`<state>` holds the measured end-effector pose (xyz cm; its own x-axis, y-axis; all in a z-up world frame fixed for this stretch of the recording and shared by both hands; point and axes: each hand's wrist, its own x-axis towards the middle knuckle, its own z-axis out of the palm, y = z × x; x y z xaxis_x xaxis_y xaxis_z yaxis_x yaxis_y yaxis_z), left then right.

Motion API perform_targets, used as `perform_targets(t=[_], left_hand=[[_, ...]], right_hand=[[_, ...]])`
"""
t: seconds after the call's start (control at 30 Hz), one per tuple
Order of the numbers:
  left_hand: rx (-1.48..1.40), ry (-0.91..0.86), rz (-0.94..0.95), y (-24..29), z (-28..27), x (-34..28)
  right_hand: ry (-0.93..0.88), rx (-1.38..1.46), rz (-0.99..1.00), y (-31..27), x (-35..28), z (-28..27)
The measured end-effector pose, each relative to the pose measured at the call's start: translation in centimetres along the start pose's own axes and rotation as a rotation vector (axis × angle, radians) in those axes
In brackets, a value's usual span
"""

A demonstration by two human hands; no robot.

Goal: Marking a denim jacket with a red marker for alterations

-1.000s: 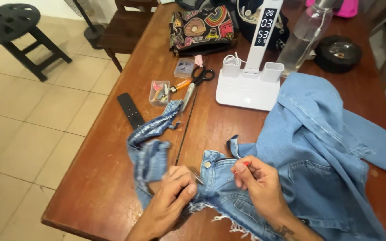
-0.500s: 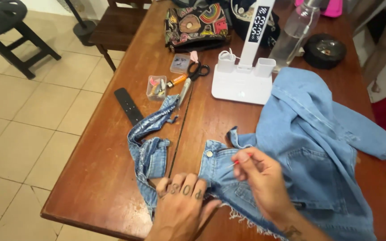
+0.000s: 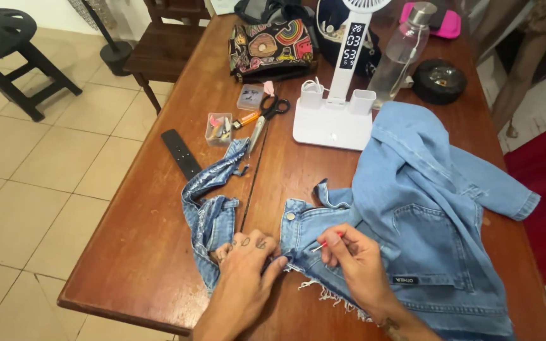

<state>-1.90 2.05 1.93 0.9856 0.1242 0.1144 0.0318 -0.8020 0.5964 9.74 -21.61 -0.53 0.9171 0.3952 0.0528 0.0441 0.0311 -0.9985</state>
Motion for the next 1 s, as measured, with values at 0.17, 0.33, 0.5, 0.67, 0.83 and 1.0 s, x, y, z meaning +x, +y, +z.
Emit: perform_targets(t=[0.17, 0.33, 0.5, 0.67, 0.83, 1.0], left_hand=[[0.199, -0.025, 0.111, 0.8, -1.0, 0.4], [0.196, -0.033, -0.015, -1.6, -0.6, 0.1], [0.457, 0.327, 0.146, 1.7, 1.2, -1.2], [0.427, 0.163, 0.236, 1.6, 1.1, 1.2], [0.283, 0.040, 0.183, -1.4, 0.5, 1.2], [-0.052, 0.045, 0.014, -0.9, 0.3, 0.0]], right_hand=[[-0.058, -0.188, -0.008, -1.5, -0.2, -0.1], [-0.055, -0.273, -0.008, -2.0, -0.1, -0.2], [-0.045, -0.149, -0.031, -0.6, 0.1, 0.0], [0.014, -0.065, 0.011, 0.6, -0.3, -0.5], [-0.005, -0.110, -0.006, -0.2, 0.2, -0.6], [-0.019, -0.056, 0.018, 0.1, 0.2, -0.9]])
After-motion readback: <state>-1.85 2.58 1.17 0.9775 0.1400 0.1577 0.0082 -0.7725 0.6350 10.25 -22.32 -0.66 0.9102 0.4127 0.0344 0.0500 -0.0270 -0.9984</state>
